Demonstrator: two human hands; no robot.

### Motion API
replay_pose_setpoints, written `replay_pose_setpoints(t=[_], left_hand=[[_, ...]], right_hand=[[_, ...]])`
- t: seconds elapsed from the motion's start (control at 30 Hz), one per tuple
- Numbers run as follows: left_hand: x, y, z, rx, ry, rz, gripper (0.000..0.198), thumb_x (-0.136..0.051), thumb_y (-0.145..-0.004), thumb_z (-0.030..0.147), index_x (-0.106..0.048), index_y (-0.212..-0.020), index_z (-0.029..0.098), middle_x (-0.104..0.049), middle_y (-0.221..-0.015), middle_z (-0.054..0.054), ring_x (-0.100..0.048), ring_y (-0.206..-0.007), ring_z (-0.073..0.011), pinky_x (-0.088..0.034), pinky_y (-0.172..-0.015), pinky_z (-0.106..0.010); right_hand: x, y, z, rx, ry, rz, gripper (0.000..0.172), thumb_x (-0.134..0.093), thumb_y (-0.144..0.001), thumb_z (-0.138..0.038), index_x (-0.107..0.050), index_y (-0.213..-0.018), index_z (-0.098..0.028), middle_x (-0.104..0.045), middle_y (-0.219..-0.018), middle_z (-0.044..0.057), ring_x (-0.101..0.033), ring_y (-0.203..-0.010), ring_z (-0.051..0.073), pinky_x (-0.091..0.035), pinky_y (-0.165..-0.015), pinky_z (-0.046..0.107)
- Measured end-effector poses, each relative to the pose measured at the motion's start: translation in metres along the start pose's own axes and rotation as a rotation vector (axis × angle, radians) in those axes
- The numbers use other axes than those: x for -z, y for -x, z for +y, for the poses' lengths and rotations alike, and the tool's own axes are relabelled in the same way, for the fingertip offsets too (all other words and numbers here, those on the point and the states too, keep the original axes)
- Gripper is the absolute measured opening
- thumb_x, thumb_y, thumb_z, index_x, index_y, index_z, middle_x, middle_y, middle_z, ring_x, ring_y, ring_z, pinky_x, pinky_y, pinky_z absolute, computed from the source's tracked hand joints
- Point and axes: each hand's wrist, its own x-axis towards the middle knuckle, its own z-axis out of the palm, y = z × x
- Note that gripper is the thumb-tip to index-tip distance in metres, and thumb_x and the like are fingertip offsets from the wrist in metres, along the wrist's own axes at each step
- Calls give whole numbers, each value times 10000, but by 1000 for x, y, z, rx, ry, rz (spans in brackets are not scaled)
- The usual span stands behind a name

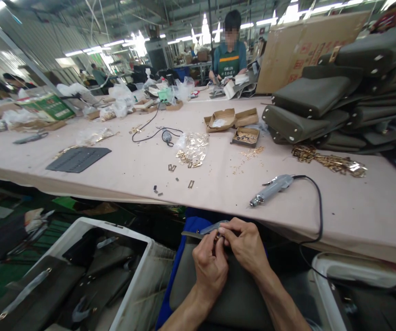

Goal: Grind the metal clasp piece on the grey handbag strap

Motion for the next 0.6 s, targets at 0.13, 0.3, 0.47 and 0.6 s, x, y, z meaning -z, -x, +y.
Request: replay_pose_setpoints(t=[0.13,0.3,0.47,0.6], left_hand=[[-3,-1,2,1,-40,11,216,-543,-1019,145,-712,-1154,145,-773,-1040,-151,-757,-918,-292,-615,-811,-385],[-10,-1,2,-44,-102,77,237,-500,-1041,150,-691,-1181,137,-760,-992,-154,-750,-878,-285,-614,-774,-368],[-17,-1,1,-74,-171,97,258,-462,-1050,139,-660,-1213,112,-749,-978,-164,-743,-853,-286,-610,-733,-358],[-19,-2,3,-30,-195,41,239,-480,-1030,147,-660,-1177,92,-733,-922,-175,-736,-811,-303,-603,-700,-365]], right_hand=[[-11,4,1,93,168,114,219,-652,-931,-348,-786,-824,-211,-704,-780,49,-670,-713,232,-500,-665,332],[-13,-1,4,113,206,167,234,-669,-899,-392,-797,-877,-197,-749,-849,76,-704,-755,256,-545,-704,346],[-12,-4,4,135,229,183,239,-666,-896,-396,-802,-885,-200,-759,-863,64,-718,-778,249,-559,-722,338],[-19,-3,4,194,299,245,229,-653,-906,-374,-797,-888,-197,-753,-855,63,-713,-771,245,-555,-729,343]])
